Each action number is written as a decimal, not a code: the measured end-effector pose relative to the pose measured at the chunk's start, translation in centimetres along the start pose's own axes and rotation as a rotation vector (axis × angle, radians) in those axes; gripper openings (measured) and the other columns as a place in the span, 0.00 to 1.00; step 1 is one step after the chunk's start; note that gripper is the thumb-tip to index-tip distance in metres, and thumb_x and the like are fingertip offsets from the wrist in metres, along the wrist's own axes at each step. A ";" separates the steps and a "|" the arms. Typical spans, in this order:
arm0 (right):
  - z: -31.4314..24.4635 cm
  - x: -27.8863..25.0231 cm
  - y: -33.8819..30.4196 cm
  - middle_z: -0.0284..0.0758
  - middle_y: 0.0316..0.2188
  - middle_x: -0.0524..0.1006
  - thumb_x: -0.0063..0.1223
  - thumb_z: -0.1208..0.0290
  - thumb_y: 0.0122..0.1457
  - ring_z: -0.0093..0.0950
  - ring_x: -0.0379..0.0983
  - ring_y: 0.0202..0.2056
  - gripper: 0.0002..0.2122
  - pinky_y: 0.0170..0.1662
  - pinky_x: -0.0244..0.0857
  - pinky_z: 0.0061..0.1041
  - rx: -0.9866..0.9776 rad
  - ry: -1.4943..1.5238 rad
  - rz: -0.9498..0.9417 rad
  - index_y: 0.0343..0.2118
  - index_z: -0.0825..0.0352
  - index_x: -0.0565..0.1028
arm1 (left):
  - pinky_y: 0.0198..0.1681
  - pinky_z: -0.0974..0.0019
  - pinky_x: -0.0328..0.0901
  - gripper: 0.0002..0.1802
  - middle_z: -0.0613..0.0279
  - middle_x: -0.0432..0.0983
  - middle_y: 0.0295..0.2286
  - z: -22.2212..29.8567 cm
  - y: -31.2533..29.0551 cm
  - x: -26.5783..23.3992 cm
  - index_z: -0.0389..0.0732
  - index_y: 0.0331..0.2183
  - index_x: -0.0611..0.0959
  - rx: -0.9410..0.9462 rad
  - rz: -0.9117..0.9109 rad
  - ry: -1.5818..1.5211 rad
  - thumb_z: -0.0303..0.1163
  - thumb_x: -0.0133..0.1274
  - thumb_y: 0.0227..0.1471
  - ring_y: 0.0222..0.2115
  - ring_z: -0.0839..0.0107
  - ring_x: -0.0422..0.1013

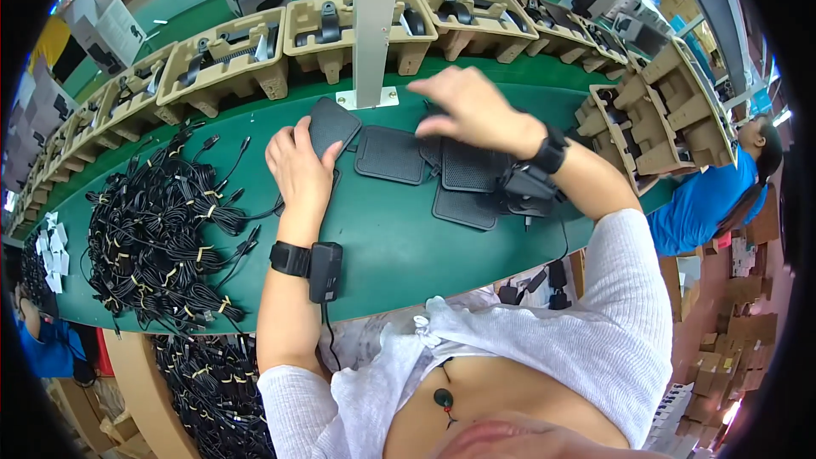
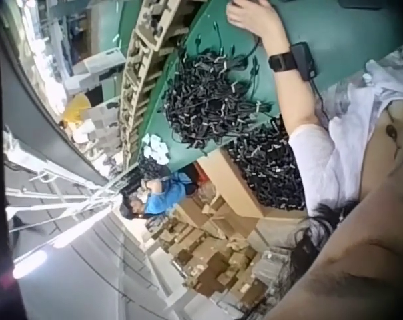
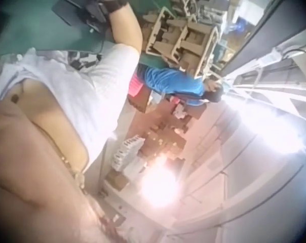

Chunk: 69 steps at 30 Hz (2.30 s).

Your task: Assembling and sorting black plastic electronic components on a factory production line.

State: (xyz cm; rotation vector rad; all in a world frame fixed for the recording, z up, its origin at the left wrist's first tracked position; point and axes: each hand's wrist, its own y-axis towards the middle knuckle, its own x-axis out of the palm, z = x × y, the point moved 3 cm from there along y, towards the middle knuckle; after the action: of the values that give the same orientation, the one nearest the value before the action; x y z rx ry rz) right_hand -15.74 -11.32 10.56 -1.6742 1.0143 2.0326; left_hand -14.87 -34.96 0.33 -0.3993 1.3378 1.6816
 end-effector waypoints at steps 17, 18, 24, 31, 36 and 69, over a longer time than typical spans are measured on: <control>-3.8 0.9 3.6 0.38 0.31 0.74 0.51 0.79 0.49 0.33 0.71 0.36 0.10 0.43 0.65 0.27 0.116 0.602 0.033 0.36 0.66 0.73 | 0.42 0.74 0.62 0.15 0.64 0.72 0.33 2.9 1.4 -5.8 0.36 0.41 0.75 -0.018 -0.277 -1.226 0.30 0.53 0.51 0.37 0.78 0.67; -3.9 0.3 3.8 0.38 0.31 0.74 0.51 0.79 0.49 0.33 0.71 0.36 0.10 0.43 0.65 0.27 0.112 0.598 0.037 0.36 0.66 0.73 | 0.41 0.74 0.63 0.15 0.65 0.73 0.32 3.2 1.0 -4.9 0.35 0.41 0.75 0.060 -0.372 -1.232 0.30 0.53 0.50 0.36 0.78 0.68; -2.7 -0.5 1.5 0.32 0.33 0.72 0.54 0.79 0.50 0.22 0.69 0.39 0.13 0.45 0.63 0.20 0.395 1.108 0.228 0.40 0.70 0.69 | 0.33 0.72 0.67 0.16 0.65 0.75 0.32 4.8 -0.2 -3.1 0.34 0.40 0.76 -0.184 -0.446 -1.405 0.31 0.54 0.50 0.31 0.78 0.70; 5.7 -2.4 -1.9 0.32 0.39 0.72 0.53 0.73 0.54 0.21 0.68 0.40 0.15 0.47 0.61 0.22 0.569 1.097 0.493 0.44 0.69 0.67 | 0.30 0.74 0.67 0.13 0.66 0.74 0.33 4.6 -1.5 -1.2 0.35 0.39 0.75 -0.149 -0.359 -1.297 0.31 0.51 0.53 0.30 0.78 0.70; 18.7 -7.1 -5.2 0.45 0.38 0.74 0.50 0.65 0.56 0.34 0.72 0.40 0.20 0.44 0.63 0.27 0.712 0.201 0.964 0.49 0.66 0.63 | 0.21 0.78 0.64 0.12 0.65 0.75 0.31 4.3 -1.6 0.0 0.37 0.41 0.73 -0.407 -0.482 -1.306 0.30 0.48 0.54 0.27 0.80 0.71; 22.3 -1.7 0.4 0.32 0.30 0.70 0.49 0.62 0.54 0.34 0.66 0.34 0.09 0.36 0.58 0.34 0.354 -0.679 0.553 0.28 0.61 0.74 | 0.30 0.73 0.69 0.16 0.62 0.73 0.37 2.8 -1.1 0.4 0.35 0.46 0.69 -0.474 -0.370 -1.377 0.26 0.47 0.54 0.33 0.74 0.72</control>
State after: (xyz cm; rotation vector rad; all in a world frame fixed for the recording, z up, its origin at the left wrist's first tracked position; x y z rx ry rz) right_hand -31.62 4.08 13.69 -0.4757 1.5391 2.2947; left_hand -13.44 -32.34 0.42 0.2580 -0.1417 1.3967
